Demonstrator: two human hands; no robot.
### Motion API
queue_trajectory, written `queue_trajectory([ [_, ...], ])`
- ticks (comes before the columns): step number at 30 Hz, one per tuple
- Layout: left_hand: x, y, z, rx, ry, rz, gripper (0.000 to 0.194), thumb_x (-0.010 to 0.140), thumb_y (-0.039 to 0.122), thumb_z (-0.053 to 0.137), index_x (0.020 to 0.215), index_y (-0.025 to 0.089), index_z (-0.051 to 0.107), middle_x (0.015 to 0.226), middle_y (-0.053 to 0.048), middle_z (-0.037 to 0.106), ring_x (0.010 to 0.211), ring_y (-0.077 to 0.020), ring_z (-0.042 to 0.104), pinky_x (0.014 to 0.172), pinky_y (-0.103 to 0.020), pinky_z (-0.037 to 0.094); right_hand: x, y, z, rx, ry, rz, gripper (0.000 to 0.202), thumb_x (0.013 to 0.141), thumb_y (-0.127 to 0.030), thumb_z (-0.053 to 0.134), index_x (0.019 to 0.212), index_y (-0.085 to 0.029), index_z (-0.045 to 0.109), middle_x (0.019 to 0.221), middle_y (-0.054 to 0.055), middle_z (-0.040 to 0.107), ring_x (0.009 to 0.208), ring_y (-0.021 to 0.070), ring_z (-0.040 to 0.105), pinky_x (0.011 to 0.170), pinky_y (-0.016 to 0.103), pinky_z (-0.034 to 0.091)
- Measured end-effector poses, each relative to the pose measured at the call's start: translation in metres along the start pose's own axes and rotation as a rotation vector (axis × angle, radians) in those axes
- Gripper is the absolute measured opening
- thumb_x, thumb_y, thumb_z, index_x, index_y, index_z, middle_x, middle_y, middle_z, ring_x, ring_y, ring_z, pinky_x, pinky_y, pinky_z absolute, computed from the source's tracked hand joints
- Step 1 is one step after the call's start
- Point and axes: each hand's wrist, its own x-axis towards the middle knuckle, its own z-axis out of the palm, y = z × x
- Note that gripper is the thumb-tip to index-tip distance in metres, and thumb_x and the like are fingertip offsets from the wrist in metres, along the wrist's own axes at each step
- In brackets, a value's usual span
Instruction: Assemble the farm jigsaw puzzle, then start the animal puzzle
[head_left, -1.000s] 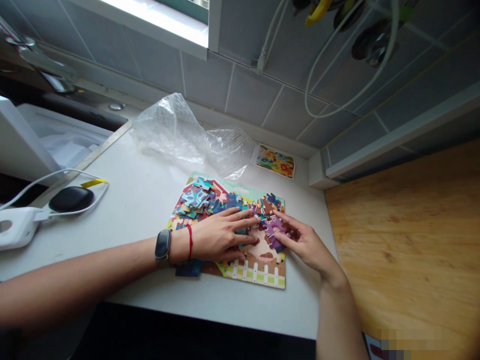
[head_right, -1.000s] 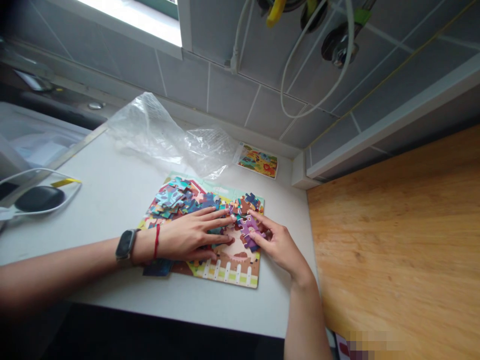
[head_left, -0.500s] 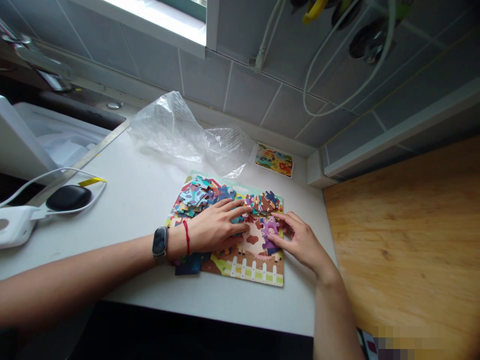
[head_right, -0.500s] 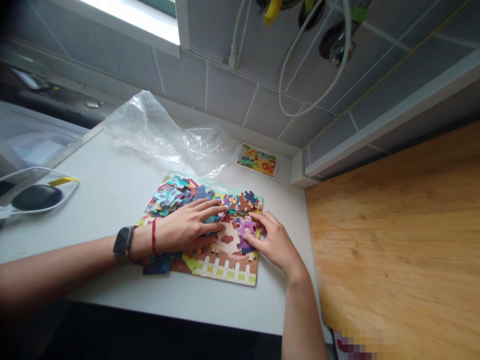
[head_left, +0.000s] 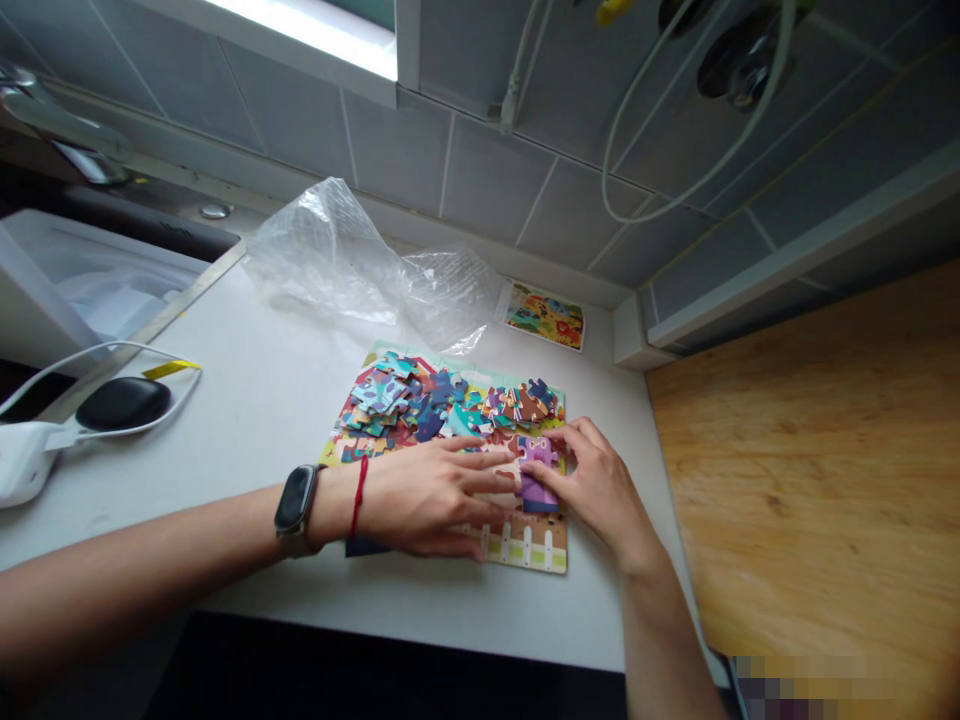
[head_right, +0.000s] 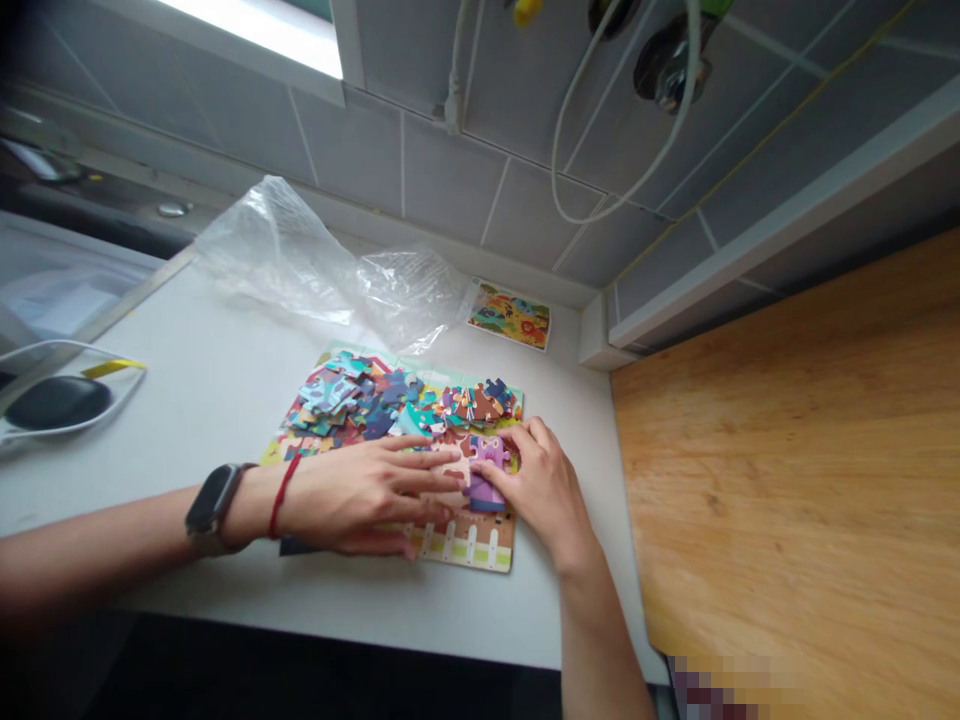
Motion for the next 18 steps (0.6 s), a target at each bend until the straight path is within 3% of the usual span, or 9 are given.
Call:
queue_trajectory([
  [3, -0.001, 0.012, 0.005, 0.009, -0.048, 0.038, 0.050, 0.105, 0.054, 0.063, 0.143, 0.022, 0.068, 0.162, -0.009, 0.057, 0.155, -0.0332, 0.048, 0.130, -0.047, 0.037, 0.002, 0.008, -0.003, 0.136, 0.031, -0.015, 0.044, 0.092, -0.059, 0.077, 0.122, -0.027, 0.077, 0.111, 0.009, 0.070, 0.094, 0.0274, 0.069, 0.087, 0.041, 0.057],
  [8, -0.004, 0.014, 0.025, 0.048, -0.071, 0.005, 0.064, 0.107, 0.063, 0.055, 0.153, 0.018, 0.060, 0.170, -0.008, 0.045, 0.157, -0.0374, 0.044, 0.133, -0.052, 0.030, 0.004, 0.015, -0.005, 0.250, 0.076, 0.013, 0.033, 0.100, -0.054, 0.069, 0.112, -0.026, 0.081, 0.103, 0.008, 0.071, 0.082, 0.0226, 0.066, 0.078, 0.037, 0.056],
  [14, -0.002, 0.014, 0.042, 0.048, -0.067, -0.059, 0.073, 0.104, 0.067, 0.055, 0.158, 0.018, 0.054, 0.170, -0.013, 0.046, 0.156, -0.0406, 0.044, 0.133, -0.057, 0.027, 0.006, 0.013, -0.004, 0.293, -0.065, -0.042, 0.032, 0.091, -0.044, 0.081, 0.120, -0.029, 0.081, 0.116, 0.007, 0.069, 0.108, 0.0262, 0.069, 0.091, 0.037, 0.056],
  [18, 0.000, 0.014, 0.042, 0.043, -0.059, -0.057, 0.074, 0.102, 0.068, 0.058, 0.157, 0.017, 0.056, 0.168, -0.014, 0.049, 0.155, -0.0411, 0.044, 0.133, -0.057, 0.027, 0.007, 0.014, -0.003, 0.271, -0.074, -0.015, 0.024, 0.091, -0.040, 0.080, 0.112, -0.029, 0.084, 0.117, 0.007, 0.067, 0.110, 0.0258, 0.068, 0.090, 0.037, 0.055],
])
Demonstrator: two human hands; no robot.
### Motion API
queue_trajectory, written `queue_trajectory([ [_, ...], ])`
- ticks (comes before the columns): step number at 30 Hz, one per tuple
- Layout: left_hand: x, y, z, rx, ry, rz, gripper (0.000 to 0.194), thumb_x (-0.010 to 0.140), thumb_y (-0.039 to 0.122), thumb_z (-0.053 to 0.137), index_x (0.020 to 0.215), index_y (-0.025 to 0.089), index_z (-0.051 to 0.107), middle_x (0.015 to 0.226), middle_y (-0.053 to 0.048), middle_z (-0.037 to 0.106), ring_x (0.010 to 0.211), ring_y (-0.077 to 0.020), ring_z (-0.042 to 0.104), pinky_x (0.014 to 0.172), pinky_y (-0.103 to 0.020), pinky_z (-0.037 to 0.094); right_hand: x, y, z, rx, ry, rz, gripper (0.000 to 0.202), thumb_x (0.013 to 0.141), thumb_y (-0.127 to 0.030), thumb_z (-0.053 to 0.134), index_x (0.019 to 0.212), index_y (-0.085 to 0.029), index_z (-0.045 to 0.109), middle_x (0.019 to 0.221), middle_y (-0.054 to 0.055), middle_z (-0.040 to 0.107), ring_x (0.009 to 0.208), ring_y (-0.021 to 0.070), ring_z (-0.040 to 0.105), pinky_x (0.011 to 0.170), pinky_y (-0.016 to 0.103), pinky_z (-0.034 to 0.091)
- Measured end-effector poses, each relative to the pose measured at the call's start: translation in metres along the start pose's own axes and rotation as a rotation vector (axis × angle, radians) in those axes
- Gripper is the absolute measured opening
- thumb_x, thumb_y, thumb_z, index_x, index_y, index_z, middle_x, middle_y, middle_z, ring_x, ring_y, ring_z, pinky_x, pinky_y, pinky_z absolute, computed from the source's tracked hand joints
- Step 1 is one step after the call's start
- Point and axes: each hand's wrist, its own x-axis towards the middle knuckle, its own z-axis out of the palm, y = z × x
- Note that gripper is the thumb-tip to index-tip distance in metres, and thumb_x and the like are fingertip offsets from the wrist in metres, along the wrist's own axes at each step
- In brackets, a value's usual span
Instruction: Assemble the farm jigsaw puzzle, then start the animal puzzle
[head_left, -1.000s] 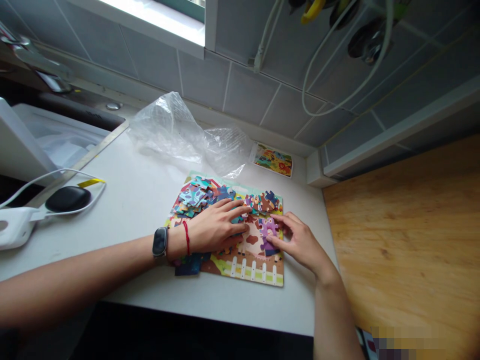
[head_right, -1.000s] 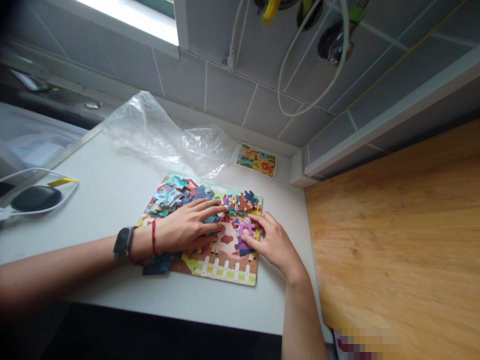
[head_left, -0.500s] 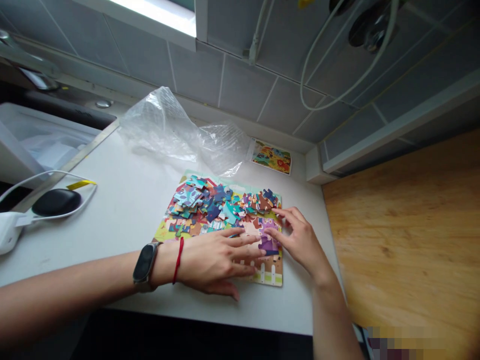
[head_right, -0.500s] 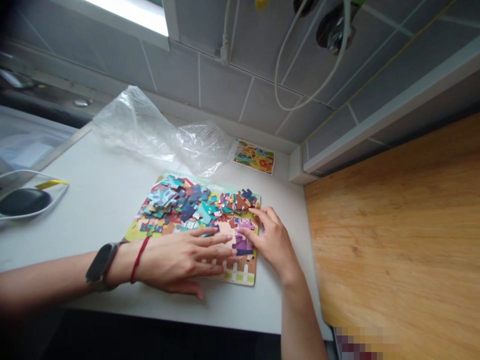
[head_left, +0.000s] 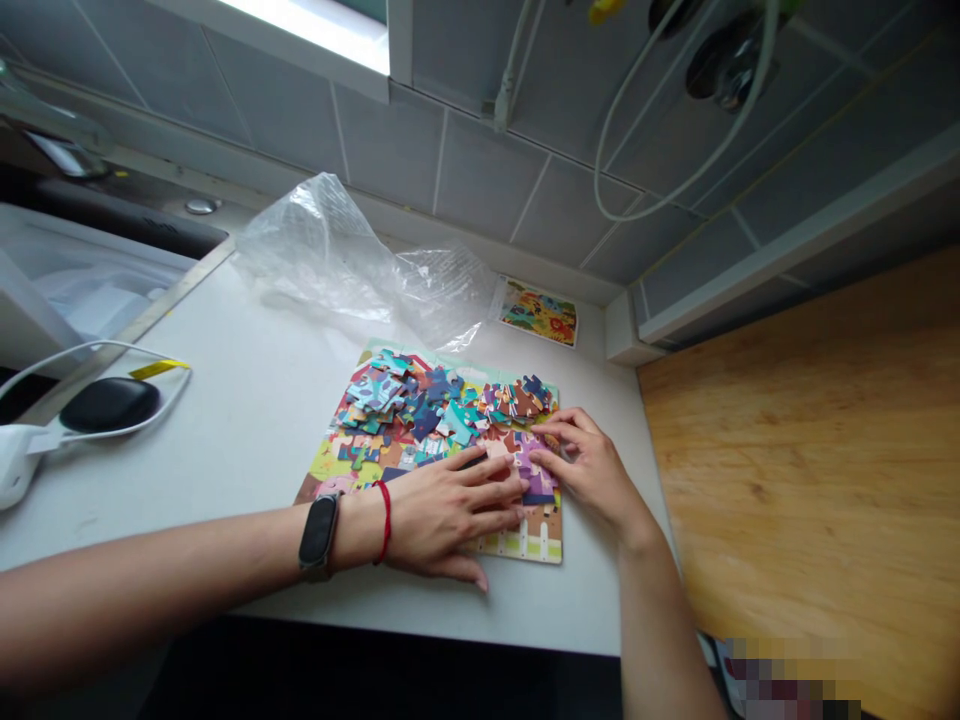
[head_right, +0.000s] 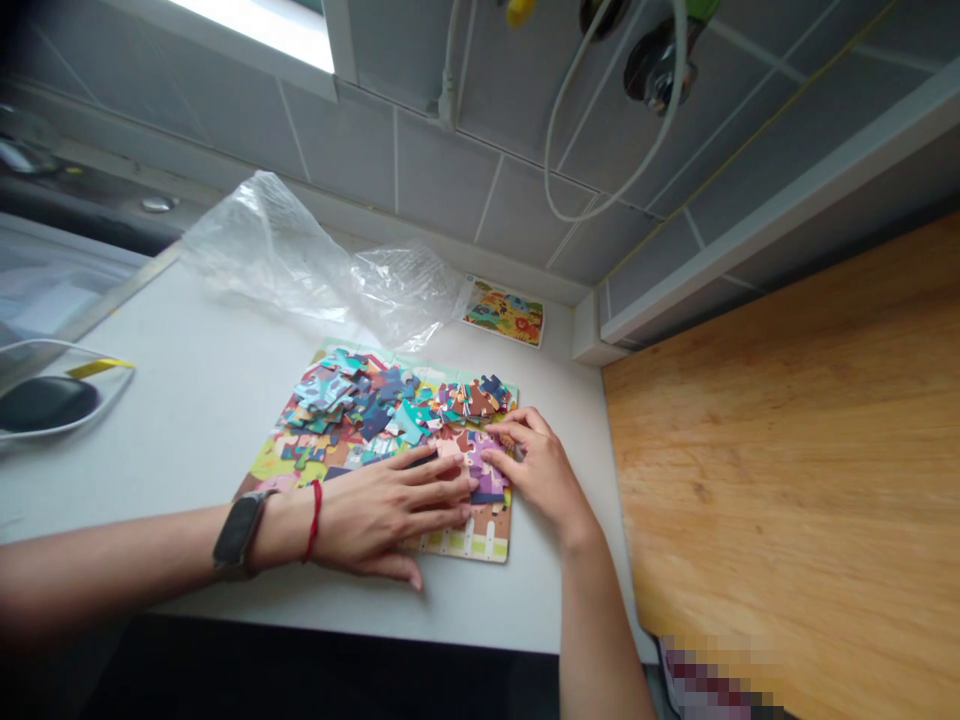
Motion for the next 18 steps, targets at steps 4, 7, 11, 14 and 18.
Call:
queue_trajectory([
  [4, 0.002, -0.001, -0.001, 0.001, 0.030, -0.002, 0.072, 0.101, 0.065, 0.063, 0.155, 0.017, 0.058, 0.163, -0.014, 0.055, 0.153, -0.0404, 0.047, 0.132, -0.057, 0.028, 0.000, 0.003, -0.005, 0.031, -0.039, 0.017, 0.025, 0.091, -0.040, 0.080, 0.113, -0.029, 0.084, 0.119, 0.007, 0.065, 0.114, 0.0259, 0.067, 0.089, 0.035, 0.055],
  [7, 0.003, -0.002, 0.001, 0.006, 0.053, -0.010, 0.069, 0.103, 0.064, 0.061, 0.154, 0.018, 0.059, 0.160, -0.014, 0.059, 0.154, -0.0390, 0.047, 0.133, -0.054, 0.027, -0.001, 0.005, -0.012, 0.067, -0.109, 0.028, 0.033, 0.089, -0.041, 0.081, 0.120, -0.030, 0.082, 0.123, 0.007, 0.065, 0.120, 0.0269, 0.065, 0.094, 0.037, 0.055],
  [11, 0.003, -0.003, 0.003, 0.018, 0.048, -0.010, 0.069, 0.105, 0.066, 0.057, 0.156, 0.020, 0.056, 0.161, -0.013, 0.057, 0.156, -0.0376, 0.044, 0.134, -0.051, 0.023, -0.002, 0.008, -0.019, 0.058, -0.152, 0.038, 0.035, 0.087, -0.041, 0.082, 0.120, -0.031, 0.082, 0.127, 0.008, 0.064, 0.123, 0.0279, 0.064, 0.096, 0.038, 0.054],
  [14, 0.002, -0.004, 0.003, 0.032, 0.038, -0.009, 0.068, 0.106, 0.066, 0.054, 0.157, 0.021, 0.055, 0.164, -0.012, 0.054, 0.156, -0.0370, 0.044, 0.134, -0.051, 0.023, -0.002, 0.008, -0.020, 0.044, -0.166, 0.027, 0.031, 0.087, -0.044, 0.082, 0.114, -0.029, 0.083, 0.124, 0.009, 0.065, 0.118, 0.0278, 0.066, 0.093, 0.037, 0.055],
  [18, 0.002, -0.005, 0.003, 0.062, 0.051, -0.057, 0.065, 0.106, 0.066, 0.052, 0.152, 0.021, 0.060, 0.169, -0.014, 0.048, 0.157, -0.0388, 0.043, 0.132, -0.052, 0.028, -0.001, 0.005, -0.017, 0.046, -0.168, 0.020, 0.029, 0.086, -0.044, 0.084, 0.109, -0.026, 0.081, 0.111, 0.007, 0.070, 0.100, 0.0246, 0.068, 0.089, 0.036, 0.055],
])
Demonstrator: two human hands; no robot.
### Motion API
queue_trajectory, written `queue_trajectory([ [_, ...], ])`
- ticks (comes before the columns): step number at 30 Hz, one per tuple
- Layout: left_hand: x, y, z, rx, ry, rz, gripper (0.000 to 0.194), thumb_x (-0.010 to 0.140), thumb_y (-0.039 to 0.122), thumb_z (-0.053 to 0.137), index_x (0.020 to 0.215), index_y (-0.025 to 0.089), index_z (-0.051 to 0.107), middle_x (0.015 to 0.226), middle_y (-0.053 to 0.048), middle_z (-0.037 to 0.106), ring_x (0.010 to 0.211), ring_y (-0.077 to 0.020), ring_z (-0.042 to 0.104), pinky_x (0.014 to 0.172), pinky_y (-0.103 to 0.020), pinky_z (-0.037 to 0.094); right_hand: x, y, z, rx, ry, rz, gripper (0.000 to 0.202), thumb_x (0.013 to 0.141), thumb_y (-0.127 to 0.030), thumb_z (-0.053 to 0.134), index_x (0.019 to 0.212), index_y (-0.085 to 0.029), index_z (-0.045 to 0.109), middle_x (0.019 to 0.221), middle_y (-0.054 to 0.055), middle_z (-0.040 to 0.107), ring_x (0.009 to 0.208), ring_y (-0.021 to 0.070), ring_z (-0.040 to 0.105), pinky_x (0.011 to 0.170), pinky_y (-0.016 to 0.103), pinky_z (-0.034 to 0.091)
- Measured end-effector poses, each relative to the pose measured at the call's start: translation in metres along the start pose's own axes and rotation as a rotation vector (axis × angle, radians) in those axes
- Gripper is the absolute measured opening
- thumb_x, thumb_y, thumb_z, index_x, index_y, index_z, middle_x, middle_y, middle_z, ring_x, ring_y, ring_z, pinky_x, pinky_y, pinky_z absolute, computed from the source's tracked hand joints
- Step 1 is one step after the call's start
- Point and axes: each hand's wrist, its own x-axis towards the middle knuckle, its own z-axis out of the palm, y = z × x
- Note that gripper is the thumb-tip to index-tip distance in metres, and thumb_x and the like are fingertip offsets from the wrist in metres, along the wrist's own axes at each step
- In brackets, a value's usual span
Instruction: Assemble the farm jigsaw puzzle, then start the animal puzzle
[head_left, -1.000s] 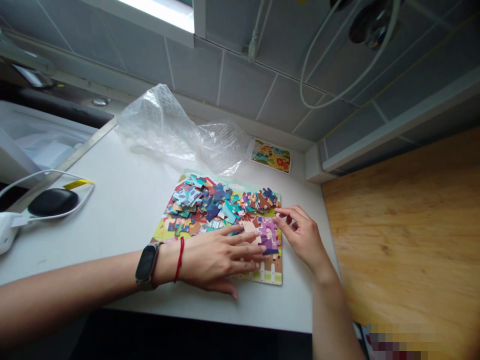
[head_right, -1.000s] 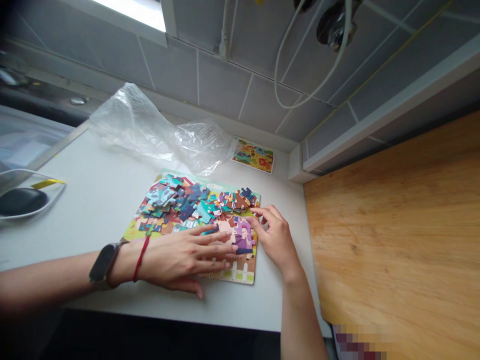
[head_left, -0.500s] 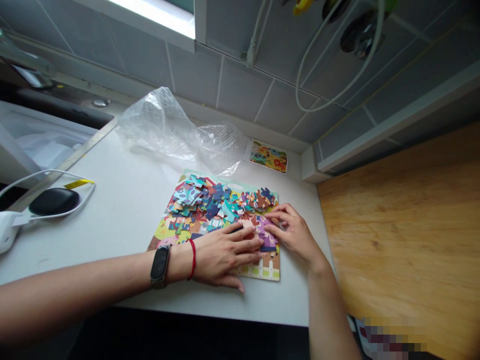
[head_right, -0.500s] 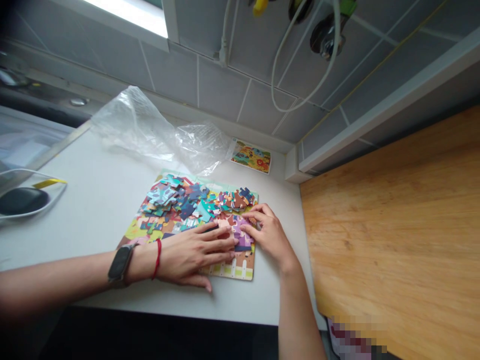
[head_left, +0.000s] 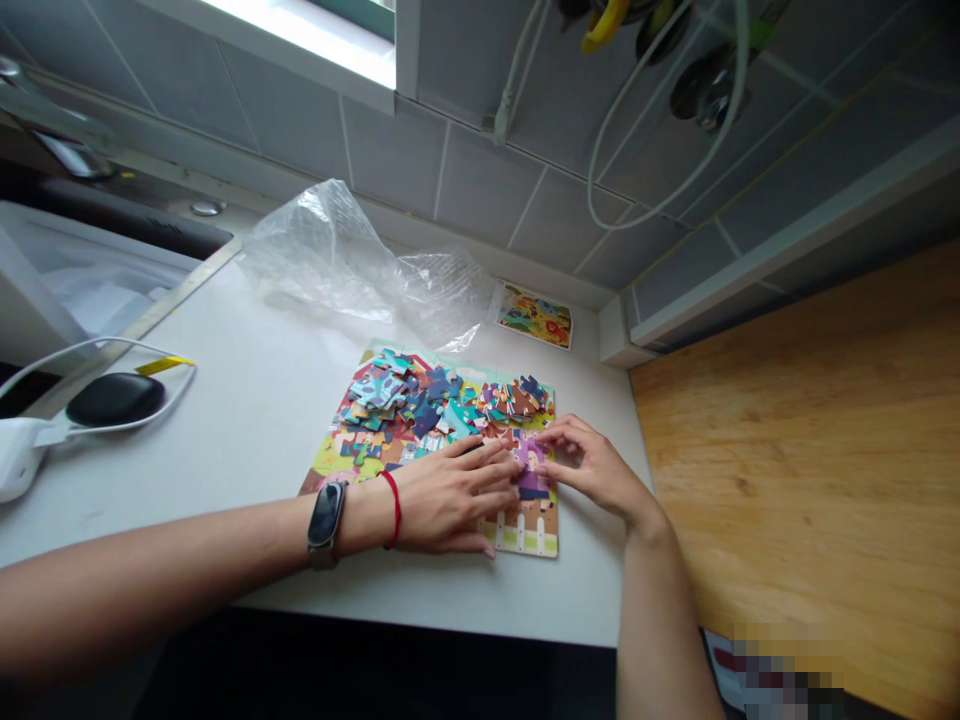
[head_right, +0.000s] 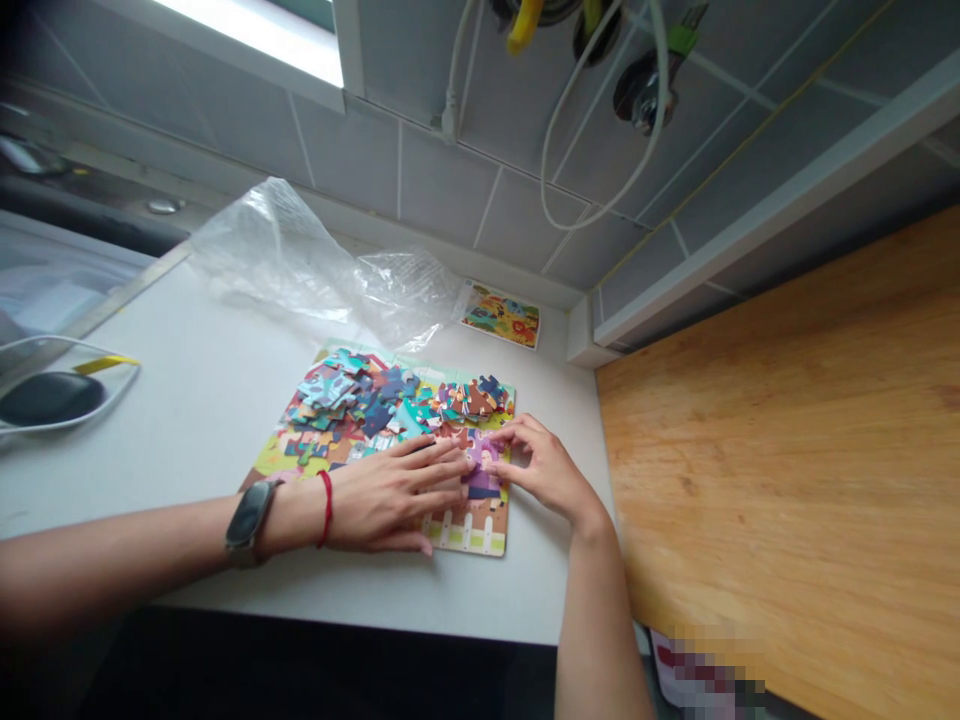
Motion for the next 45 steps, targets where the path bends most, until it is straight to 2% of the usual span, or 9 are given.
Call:
queue_trajectory([
  [4, 0.002, 0.000, 0.001, 0.029, 0.011, -0.051, 0.069, 0.106, 0.066, 0.051, 0.154, 0.017, 0.058, 0.167, -0.016, 0.049, 0.157, -0.0414, 0.041, 0.131, -0.054, 0.029, 0.002, -0.001, 0.006, 0.010, 0.042, 0.002, 0.038, 0.081, -0.042, 0.088, 0.115, -0.025, 0.080, 0.105, 0.006, 0.072, 0.092, 0.0238, 0.068, 0.085, 0.035, 0.054],
  [10, 0.004, 0.001, -0.003, 0.022, -0.018, -0.053, 0.062, 0.107, 0.060, 0.055, 0.152, 0.017, 0.059, 0.168, -0.014, 0.048, 0.156, -0.0409, 0.043, 0.131, -0.055, 0.031, 0.003, 0.000, 0.017, 0.028, 0.069, 0.081, 0.040, 0.087, -0.048, 0.081, 0.117, -0.022, 0.079, 0.075, 0.000, 0.067, 0.069, 0.0197, 0.060, 0.067, 0.032, 0.049],
  [19, 0.001, -0.002, -0.003, -0.023, -0.007, 0.085, 0.064, 0.107, 0.053, 0.059, 0.160, 0.019, 0.050, 0.159, -0.009, 0.061, 0.153, -0.0353, 0.047, 0.130, -0.052, 0.032, 0.005, -0.003, 0.023, 0.023, 0.123, 0.043, 0.024, 0.097, -0.046, 0.070, 0.099, -0.024, 0.079, 0.080, 0.001, 0.072, 0.072, 0.0188, 0.062, 0.068, 0.030, 0.046],
  [24, 0.005, -0.004, -0.008, -0.003, 0.073, 0.130, 0.038, 0.105, 0.046, 0.064, 0.128, 0.017, 0.071, 0.137, -0.012, 0.074, 0.135, -0.0311, 0.061, 0.119, -0.047, 0.043, 0.005, -0.004, 0.019, 0.033, 0.111, 0.054, 0.026, 0.095, -0.048, 0.072, 0.099, -0.023, 0.081, 0.076, 0.001, 0.070, 0.068, 0.0187, 0.058, 0.064, 0.030, 0.044],
  [30, 0.005, -0.010, -0.019, 0.048, 0.101, 0.065, 0.023, 0.110, 0.038, 0.056, 0.106, 0.021, 0.072, 0.107, -0.008, 0.077, 0.108, -0.0252, 0.069, 0.101, -0.041, 0.050, 0.008, 0.000, 0.025, -0.010, 0.179, 0.027, 0.024, 0.094, -0.047, 0.074, 0.093, -0.023, 0.079, 0.073, 0.000, 0.069, 0.066, 0.0187, 0.058, 0.063, 0.030, 0.043],
  [33, 0.003, -0.018, -0.025, 0.116, 0.134, -0.035, 0.023, 0.110, 0.036, 0.057, 0.112, 0.021, 0.073, 0.123, -0.010, 0.075, 0.121, -0.0281, 0.066, 0.108, -0.044, 0.049, 0.010, 0.001, 0.031, -0.063, 0.250, 0.014, 0.023, 0.095, -0.045, 0.073, 0.090, -0.023, 0.076, 0.073, 0.000, 0.069, 0.066, 0.0190, 0.060, 0.064, 0.030, 0.044],
  [36, 0.000, -0.031, -0.027, 0.190, 0.128, -0.216, 0.036, 0.107, 0.046, 0.062, 0.135, 0.025, 0.070, 0.159, -0.015, 0.054, 0.147, -0.0404, 0.050, 0.119, -0.057, 0.042, 0.012, -0.001, 0.036, -0.109, 0.291, -0.025, 0.020, 0.097, -0.043, 0.071, 0.090, -0.024, 0.076, 0.077, 0.002, 0.071, 0.069, 0.0201, 0.062, 0.067, 0.031, 0.047],
  [39, -0.003, -0.042, -0.025, 0.188, 0.050, -0.284, 0.050, 0.103, 0.058, 0.065, 0.148, 0.035, 0.065, 0.171, -0.014, 0.039, 0.155, -0.0476, 0.039, 0.122, -0.066, 0.037, 0.013, -0.005, 0.039, -0.132, 0.299, -0.071, 0.019, 0.098, -0.040, 0.069, 0.089, -0.024, 0.076, 0.081, 0.003, 0.072, 0.072, 0.0210, 0.064, 0.072, 0.033, 0.049],
  [45, -0.003, -0.047, -0.023, 0.152, 0.070, -0.258, 0.043, 0.106, 0.053, 0.062, 0.141, 0.029, 0.071, 0.161, -0.015, 0.054, 0.149, -0.0429, 0.048, 0.121, -0.064, 0.039, 0.012, -0.009, 0.037, -0.086, 0.250, -0.078, 0.017, 0.098, -0.038, 0.070, 0.095, -0.025, 0.078, 0.090, 0.004, 0.075, 0.074, 0.0206, 0.064, 0.074, 0.033, 0.050],
])
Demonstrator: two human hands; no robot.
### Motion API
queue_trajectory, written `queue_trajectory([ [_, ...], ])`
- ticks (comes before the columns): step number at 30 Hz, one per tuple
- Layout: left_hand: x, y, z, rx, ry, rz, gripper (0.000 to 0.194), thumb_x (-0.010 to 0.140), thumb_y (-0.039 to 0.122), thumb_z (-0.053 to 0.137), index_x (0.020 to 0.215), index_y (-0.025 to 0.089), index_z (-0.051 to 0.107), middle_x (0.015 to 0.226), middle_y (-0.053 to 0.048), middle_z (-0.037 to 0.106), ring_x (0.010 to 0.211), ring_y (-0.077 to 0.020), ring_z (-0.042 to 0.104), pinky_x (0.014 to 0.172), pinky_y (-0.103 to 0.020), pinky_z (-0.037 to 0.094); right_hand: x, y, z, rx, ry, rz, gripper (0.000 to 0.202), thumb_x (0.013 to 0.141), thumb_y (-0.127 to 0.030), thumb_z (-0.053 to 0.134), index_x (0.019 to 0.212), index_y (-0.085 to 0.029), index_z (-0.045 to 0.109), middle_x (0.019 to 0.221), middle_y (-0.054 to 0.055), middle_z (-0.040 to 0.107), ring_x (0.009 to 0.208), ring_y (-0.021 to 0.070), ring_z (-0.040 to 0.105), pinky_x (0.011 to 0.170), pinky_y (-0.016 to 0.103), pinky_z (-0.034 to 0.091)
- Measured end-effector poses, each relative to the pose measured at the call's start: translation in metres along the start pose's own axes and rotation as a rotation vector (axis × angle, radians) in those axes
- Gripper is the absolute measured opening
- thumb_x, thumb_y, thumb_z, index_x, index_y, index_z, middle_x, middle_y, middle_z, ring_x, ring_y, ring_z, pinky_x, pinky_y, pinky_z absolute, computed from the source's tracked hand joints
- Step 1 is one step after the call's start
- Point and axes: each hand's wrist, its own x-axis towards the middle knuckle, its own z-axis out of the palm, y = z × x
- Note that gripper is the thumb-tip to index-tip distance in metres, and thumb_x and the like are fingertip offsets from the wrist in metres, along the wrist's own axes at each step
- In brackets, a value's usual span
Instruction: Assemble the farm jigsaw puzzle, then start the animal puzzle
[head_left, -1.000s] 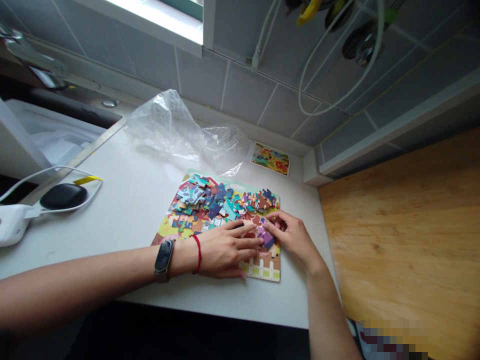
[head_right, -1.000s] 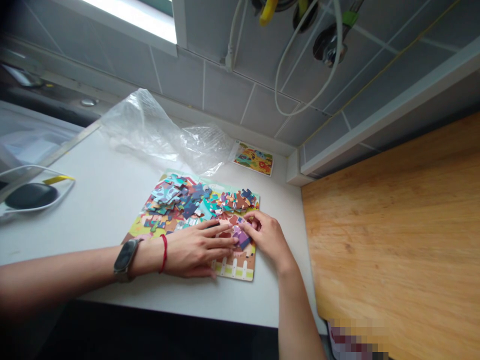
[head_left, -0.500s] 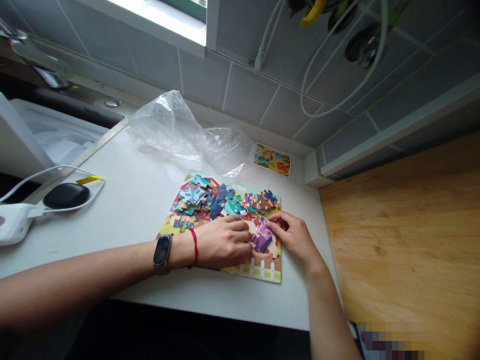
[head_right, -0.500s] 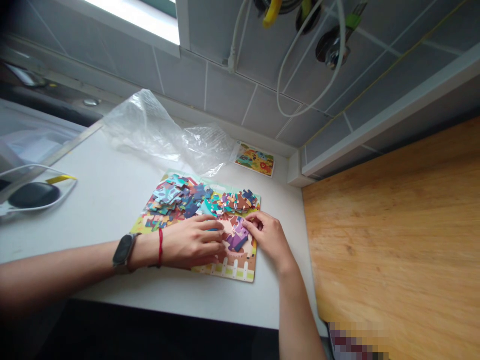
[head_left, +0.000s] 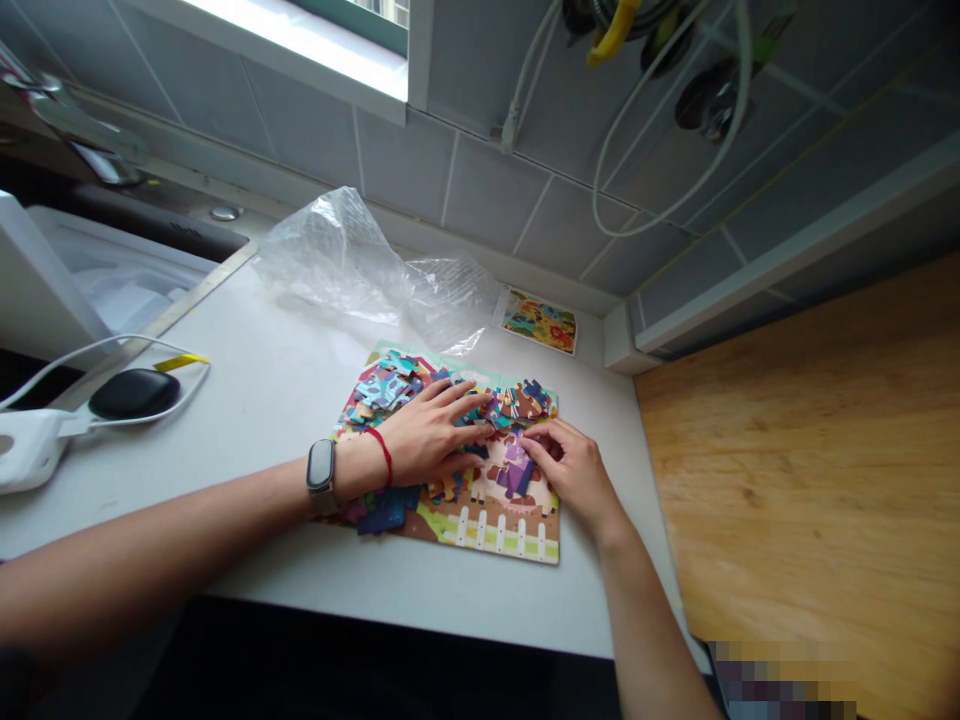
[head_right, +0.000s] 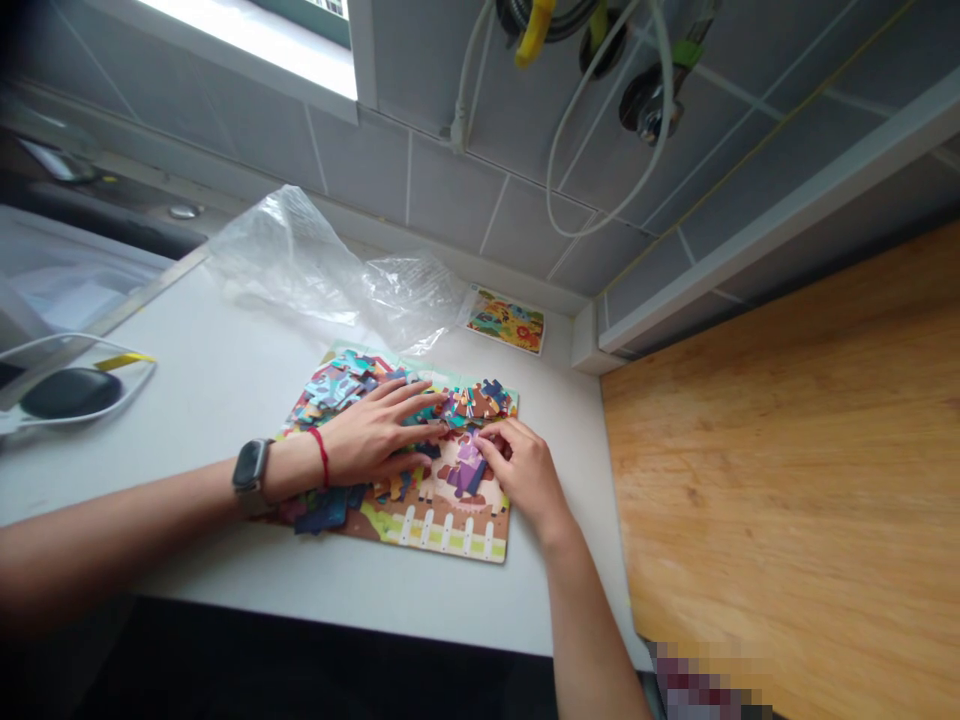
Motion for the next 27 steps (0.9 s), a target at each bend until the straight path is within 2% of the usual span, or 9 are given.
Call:
queue_trajectory([
  [5, 0.002, -0.003, -0.004, -0.022, 0.075, 0.030, 0.033, 0.109, 0.044, 0.061, 0.132, 0.026, 0.074, 0.142, -0.011, 0.069, 0.135, -0.0341, 0.060, 0.115, -0.055, 0.046, 0.001, 0.003, -0.002, 0.047, 0.014, 0.015, 0.022, 0.099, -0.042, 0.068, 0.101, -0.024, 0.080, 0.095, 0.006, 0.073, 0.075, 0.0204, 0.064, 0.070, 0.033, 0.051],
  [8, 0.003, -0.005, -0.006, -0.041, 0.083, 0.106, 0.028, 0.109, 0.040, 0.060, 0.127, 0.024, 0.075, 0.134, -0.009, 0.073, 0.128, -0.0301, 0.063, 0.111, -0.049, 0.048, 0.001, 0.005, -0.001, 0.042, 0.019, 0.012, 0.030, 0.099, -0.044, 0.068, 0.116, -0.024, 0.082, 0.094, 0.005, 0.068, 0.074, 0.0196, 0.063, 0.072, 0.034, 0.053],
  [10, 0.003, -0.006, -0.006, -0.072, 0.073, 0.169, 0.027, 0.110, 0.038, 0.059, 0.125, 0.022, 0.074, 0.129, -0.009, 0.076, 0.125, -0.0280, 0.065, 0.109, -0.045, 0.049, 0.001, 0.005, 0.001, 0.030, 0.016, 0.013, 0.036, 0.100, -0.045, 0.067, 0.127, -0.024, 0.080, 0.096, 0.005, 0.066, 0.076, 0.0198, 0.064, 0.078, 0.035, 0.055],
  [13, 0.003, -0.006, -0.005, -0.109, 0.066, 0.227, 0.025, 0.110, 0.037, 0.059, 0.121, 0.021, 0.074, 0.127, -0.009, 0.077, 0.123, -0.0265, 0.066, 0.108, -0.042, 0.049, 0.000, 0.005, 0.003, 0.007, 0.013, 0.009, 0.041, 0.099, -0.047, 0.069, 0.133, -0.026, 0.078, 0.106, 0.007, 0.066, 0.091, 0.0229, 0.068, 0.090, 0.038, 0.057],
  [17, 0.003, -0.005, -0.004, -0.108, 0.059, 0.244, 0.023, 0.108, 0.035, 0.062, 0.122, 0.022, 0.074, 0.128, -0.010, 0.075, 0.123, -0.0268, 0.065, 0.108, -0.042, 0.048, 0.000, 0.006, 0.007, -0.018, 0.037, 0.005, 0.044, 0.095, -0.051, 0.074, 0.131, -0.026, 0.079, 0.115, 0.009, 0.066, 0.107, 0.0275, 0.069, 0.099, 0.041, 0.056],
  [22, 0.003, -0.002, -0.006, -0.109, 0.011, 0.228, 0.027, 0.105, 0.042, 0.066, 0.128, 0.030, 0.075, 0.130, -0.010, 0.069, 0.118, -0.0300, 0.064, 0.103, -0.046, 0.050, 0.002, 0.002, 0.014, -0.052, 0.096, 0.016, 0.040, 0.094, -0.053, 0.075, 0.124, -0.025, 0.081, 0.113, 0.009, 0.068, 0.108, 0.0291, 0.069, 0.100, 0.043, 0.056],
  [24, 0.004, -0.002, -0.006, -0.114, 0.015, 0.226, 0.024, 0.104, 0.042, 0.068, 0.123, 0.031, 0.077, 0.129, -0.010, 0.067, 0.118, -0.0301, 0.063, 0.103, -0.045, 0.050, 0.004, 0.000, 0.018, -0.052, 0.131, 0.004, 0.036, 0.094, -0.051, 0.077, 0.118, -0.024, 0.082, 0.109, 0.010, 0.069, 0.108, 0.0301, 0.068, 0.101, 0.045, 0.055],
  [27, 0.005, -0.004, -0.007, -0.095, 0.038, 0.213, 0.016, 0.103, 0.037, 0.069, 0.109, 0.026, 0.079, 0.126, -0.010, 0.067, 0.116, -0.0285, 0.063, 0.102, -0.043, 0.049, 0.007, -0.002, 0.022, -0.034, 0.167, -0.015, 0.026, 0.092, -0.046, 0.078, 0.108, -0.025, 0.082, 0.106, 0.010, 0.072, 0.107, 0.0309, 0.066, 0.101, 0.047, 0.054],
])
